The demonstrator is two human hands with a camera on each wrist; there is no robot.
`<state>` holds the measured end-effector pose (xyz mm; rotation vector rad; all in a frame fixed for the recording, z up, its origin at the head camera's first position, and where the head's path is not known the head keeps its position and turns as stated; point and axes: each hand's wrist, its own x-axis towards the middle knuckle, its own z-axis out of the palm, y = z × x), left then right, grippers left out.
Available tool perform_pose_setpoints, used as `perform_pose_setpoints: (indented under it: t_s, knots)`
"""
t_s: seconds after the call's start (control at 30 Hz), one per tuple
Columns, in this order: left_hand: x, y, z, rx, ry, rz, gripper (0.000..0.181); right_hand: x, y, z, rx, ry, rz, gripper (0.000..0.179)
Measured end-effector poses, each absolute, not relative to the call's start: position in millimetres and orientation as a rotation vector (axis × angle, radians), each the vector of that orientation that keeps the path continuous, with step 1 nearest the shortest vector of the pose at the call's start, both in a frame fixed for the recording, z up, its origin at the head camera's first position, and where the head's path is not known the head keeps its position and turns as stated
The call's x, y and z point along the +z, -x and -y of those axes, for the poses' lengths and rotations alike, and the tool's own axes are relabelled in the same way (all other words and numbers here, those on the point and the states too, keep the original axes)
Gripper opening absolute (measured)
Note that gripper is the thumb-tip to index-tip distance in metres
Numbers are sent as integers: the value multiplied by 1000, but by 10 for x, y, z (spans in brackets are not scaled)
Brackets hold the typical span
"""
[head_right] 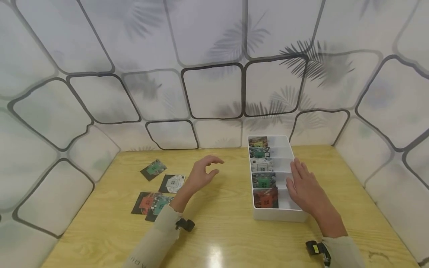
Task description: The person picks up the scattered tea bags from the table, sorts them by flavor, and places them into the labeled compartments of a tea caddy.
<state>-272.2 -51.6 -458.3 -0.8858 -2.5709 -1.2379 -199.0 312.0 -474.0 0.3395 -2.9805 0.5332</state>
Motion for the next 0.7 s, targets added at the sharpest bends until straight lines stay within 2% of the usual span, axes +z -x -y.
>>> perform_pose_setpoints:
  t_s: [0.7]
  knots:
    - [-4421,2694,1371,-1134,914,2712,38,-4726,1989,-3106,514,-331,2948,64]
